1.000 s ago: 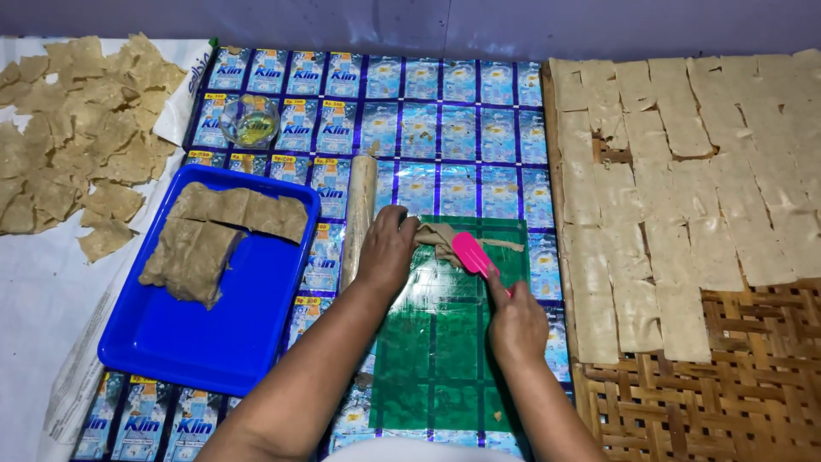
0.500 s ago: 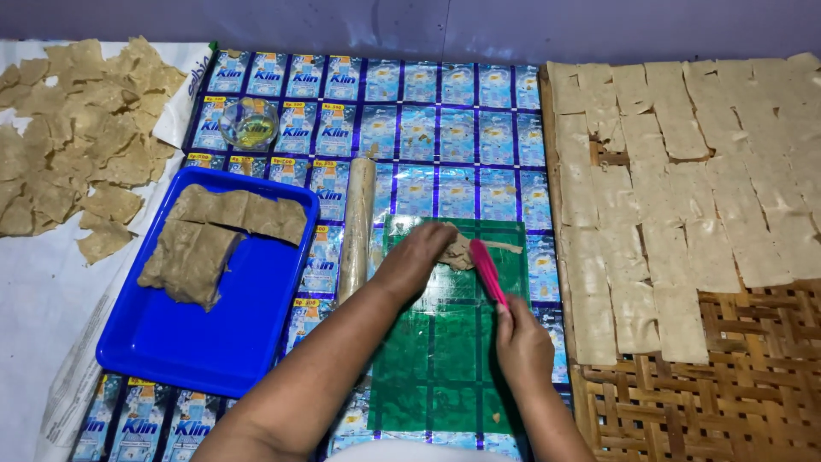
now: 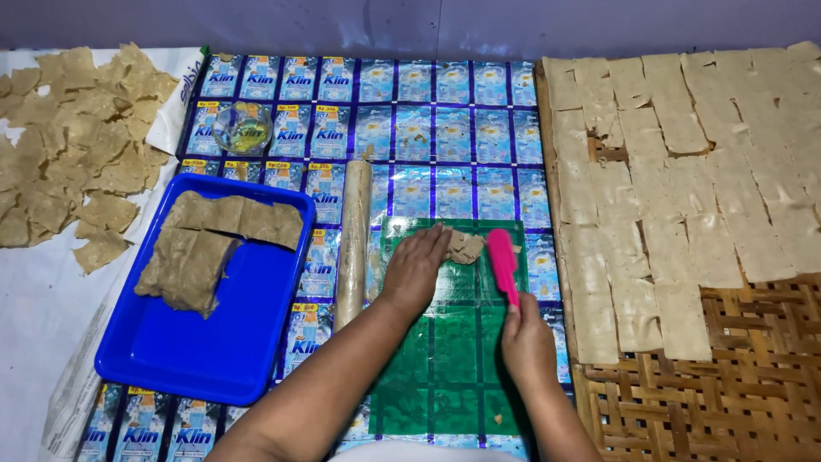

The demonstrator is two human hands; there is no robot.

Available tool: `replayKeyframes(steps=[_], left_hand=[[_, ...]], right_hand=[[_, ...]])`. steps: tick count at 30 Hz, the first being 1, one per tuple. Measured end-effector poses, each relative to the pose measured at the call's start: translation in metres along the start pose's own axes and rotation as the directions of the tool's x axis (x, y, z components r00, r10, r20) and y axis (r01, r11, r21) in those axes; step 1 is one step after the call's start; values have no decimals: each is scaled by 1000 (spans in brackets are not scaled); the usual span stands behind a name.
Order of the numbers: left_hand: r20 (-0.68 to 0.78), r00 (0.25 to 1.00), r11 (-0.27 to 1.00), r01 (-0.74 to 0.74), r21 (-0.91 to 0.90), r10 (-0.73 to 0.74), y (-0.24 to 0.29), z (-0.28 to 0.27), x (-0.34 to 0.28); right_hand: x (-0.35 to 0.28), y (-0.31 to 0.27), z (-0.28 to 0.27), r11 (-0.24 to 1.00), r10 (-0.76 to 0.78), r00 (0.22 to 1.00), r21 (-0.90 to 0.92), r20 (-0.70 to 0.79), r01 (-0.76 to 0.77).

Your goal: Roll out thin sheets of dough using a rolling pin and spatula, and transfer the flattened pieces onto a large bamboo tray for drying.

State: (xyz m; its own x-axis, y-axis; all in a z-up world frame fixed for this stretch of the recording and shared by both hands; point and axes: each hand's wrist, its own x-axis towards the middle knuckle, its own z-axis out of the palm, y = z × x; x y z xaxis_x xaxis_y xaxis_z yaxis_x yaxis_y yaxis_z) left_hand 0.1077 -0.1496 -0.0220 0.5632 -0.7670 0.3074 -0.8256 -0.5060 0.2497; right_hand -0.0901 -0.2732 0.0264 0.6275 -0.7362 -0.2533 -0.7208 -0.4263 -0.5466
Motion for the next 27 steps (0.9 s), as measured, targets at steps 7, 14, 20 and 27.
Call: replayKeyframes(steps=[7,14,20,27], left_hand=[[168,984,960,107,-260,-64,16,-22,-2],[115,993,999,32,-23,-29,17,24,-6],[253,962,966,157,-207,-102,21,-35,2],[31,886,853,434,290,-462,-44,-64,-40]], right_hand=[[2,-14,13,972,-235,961,-35,-147,232],[23,-38,51,911,-175,963,-337,207,238],[29,-12,33,947,-262,959,-162,108,277],[-56,18,25,806,-576,817,-172,-11,566]])
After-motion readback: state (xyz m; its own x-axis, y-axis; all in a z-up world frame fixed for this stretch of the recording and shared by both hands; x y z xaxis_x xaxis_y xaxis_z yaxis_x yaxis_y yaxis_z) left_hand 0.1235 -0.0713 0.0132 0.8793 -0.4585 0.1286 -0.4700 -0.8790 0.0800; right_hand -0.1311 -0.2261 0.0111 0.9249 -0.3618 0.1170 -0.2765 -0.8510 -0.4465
